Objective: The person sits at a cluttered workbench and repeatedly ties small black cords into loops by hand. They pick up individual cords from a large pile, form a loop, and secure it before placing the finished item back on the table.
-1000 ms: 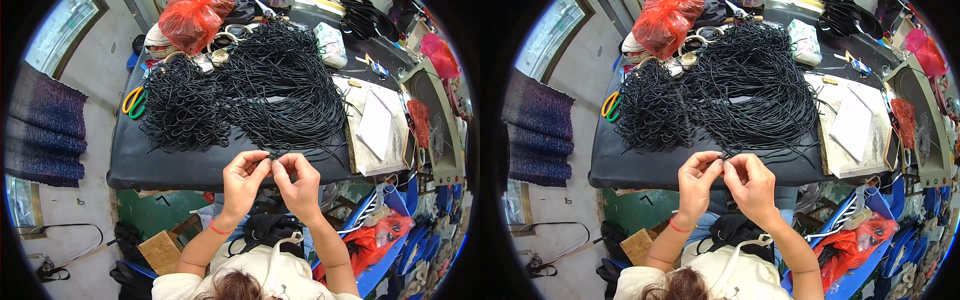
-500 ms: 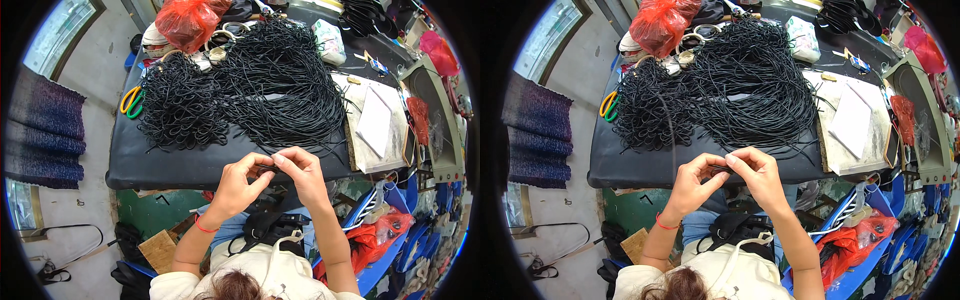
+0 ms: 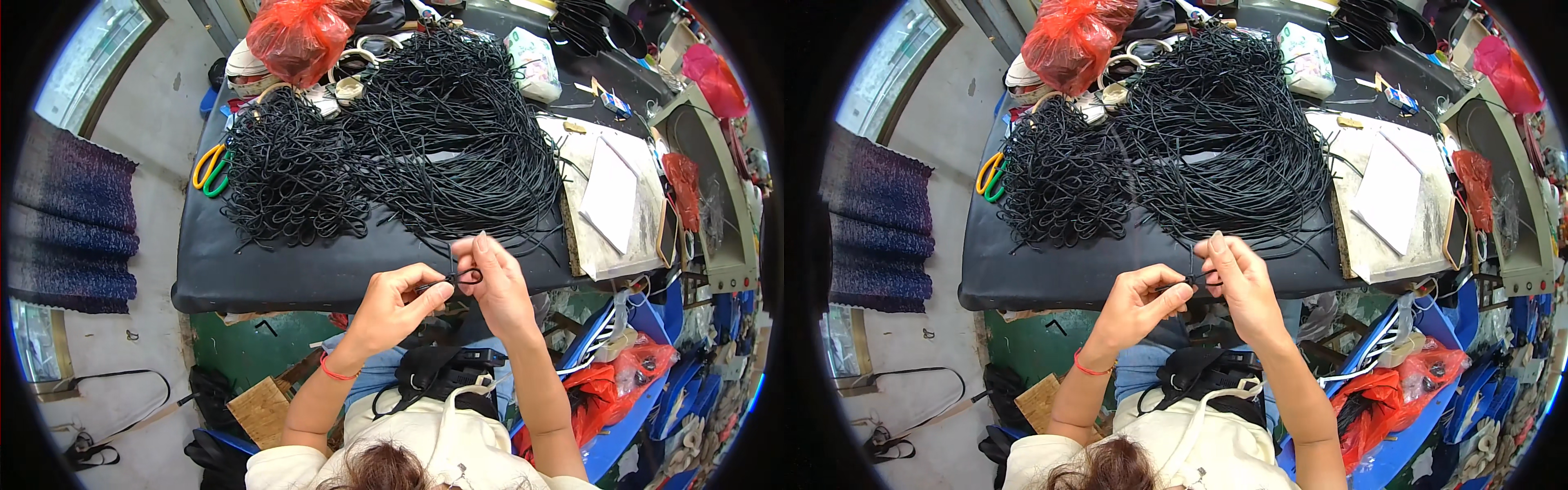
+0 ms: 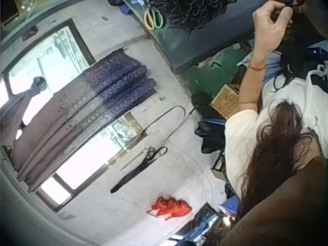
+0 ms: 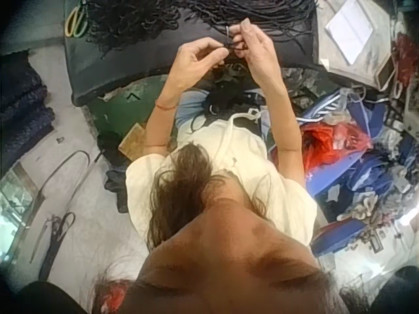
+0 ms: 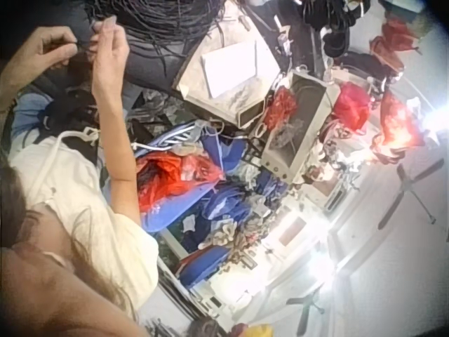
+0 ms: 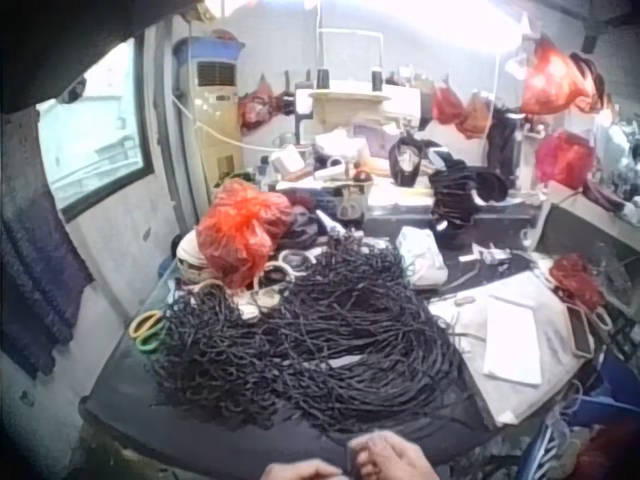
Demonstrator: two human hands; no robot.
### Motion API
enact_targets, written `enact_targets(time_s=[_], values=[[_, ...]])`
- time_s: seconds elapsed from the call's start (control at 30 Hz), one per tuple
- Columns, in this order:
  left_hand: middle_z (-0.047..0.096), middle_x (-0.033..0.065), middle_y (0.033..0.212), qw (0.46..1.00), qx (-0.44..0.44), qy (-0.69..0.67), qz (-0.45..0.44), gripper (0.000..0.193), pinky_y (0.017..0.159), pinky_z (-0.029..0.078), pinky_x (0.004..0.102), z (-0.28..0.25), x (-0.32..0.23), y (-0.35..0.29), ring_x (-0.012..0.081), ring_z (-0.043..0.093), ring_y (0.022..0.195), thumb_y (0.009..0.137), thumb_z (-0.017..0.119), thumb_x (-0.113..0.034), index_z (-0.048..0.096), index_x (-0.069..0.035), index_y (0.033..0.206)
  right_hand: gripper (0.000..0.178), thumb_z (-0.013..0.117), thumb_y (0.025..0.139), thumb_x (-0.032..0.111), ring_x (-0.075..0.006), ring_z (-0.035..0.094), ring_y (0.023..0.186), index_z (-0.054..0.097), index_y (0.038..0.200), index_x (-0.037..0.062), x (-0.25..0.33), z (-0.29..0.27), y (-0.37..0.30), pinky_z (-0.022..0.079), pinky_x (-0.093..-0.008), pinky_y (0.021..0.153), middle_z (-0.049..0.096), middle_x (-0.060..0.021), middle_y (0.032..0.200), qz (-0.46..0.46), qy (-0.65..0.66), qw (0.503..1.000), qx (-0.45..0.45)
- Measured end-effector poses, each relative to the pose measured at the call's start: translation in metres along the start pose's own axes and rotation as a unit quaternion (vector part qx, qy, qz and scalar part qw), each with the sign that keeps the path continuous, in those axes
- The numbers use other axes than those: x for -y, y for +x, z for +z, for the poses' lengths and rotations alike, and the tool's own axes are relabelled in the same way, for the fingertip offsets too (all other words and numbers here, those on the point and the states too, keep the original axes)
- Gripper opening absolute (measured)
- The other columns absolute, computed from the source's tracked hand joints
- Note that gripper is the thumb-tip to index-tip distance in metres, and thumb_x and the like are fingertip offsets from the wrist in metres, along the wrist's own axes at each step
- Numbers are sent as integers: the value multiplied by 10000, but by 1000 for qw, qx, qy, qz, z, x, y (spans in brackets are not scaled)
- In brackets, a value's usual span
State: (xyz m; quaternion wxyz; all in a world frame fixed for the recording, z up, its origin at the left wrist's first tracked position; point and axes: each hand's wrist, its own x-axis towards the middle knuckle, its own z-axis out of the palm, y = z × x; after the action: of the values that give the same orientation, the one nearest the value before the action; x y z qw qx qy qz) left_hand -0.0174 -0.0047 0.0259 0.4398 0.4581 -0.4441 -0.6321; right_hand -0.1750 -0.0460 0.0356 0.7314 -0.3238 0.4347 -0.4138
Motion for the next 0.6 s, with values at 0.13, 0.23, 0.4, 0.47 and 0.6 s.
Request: enact_targets(time_s=[0.13, 0.23, 0.4, 0.47, 0.6], values=[[599, -1, 725, 998, 34, 46, -22, 129, 573, 433, 177, -5, -4, 0, 31, 521, 648, 846, 625, -120, 619, 6, 869, 241, 615, 863, 283, -21, 427, 615, 577, 781, 60, 2, -1, -2, 344, -169, 544, 514, 42, 687, 23, -71, 995, 71], [592, -7, 729, 998, 44, 39, -35, 122, 569, 417, 172, -6, -5, 0, 24, 504, 646, 841, 630, -119, 616, 1, 860, 253, 620, 861, 267, -13, 390, 563, 552, 713, 73, 0, 0, -2, 307, -177, 510, 487, 60, 624, 0, -70, 995, 72], [538, -56, 707, 997, 18, -77, -4, 100, 510, 344, 161, 1, 3, -3, -7, 428, 599, 854, 606, -106, 606, -5, 853, 286, 612, 868, 251, -15, 346, 542, 511, 658, 86, -9, -2, 0, 283, -190, 497, 457, 65, 605, -17, -47, 998, 34], [525, -62, 719, 996, 9, -88, 1, 91, 513, 338, 163, 5, 3, -6, -5, 412, 595, 854, 597, -85, 607, 1, 885, 302, 610, 869, 235, -15, 326, 541, 487, 637, 87, -9, 2, -1, 272, -194, 496, 441, 67, 596, -47, -51, 997, 19], [508, -69, 725, 998, -33, -28, 47, 117, 510, 330, 168, 18, 8, -11, -2, 390, 585, 849, 586, -48, 609, 11, 948, 316, 612, 863, 181, -9, 303, 552, 456, 606, 83, -10, 7, 3, 258, -197, 501, 423, 68, 588, -122, -62, 989, -56]])
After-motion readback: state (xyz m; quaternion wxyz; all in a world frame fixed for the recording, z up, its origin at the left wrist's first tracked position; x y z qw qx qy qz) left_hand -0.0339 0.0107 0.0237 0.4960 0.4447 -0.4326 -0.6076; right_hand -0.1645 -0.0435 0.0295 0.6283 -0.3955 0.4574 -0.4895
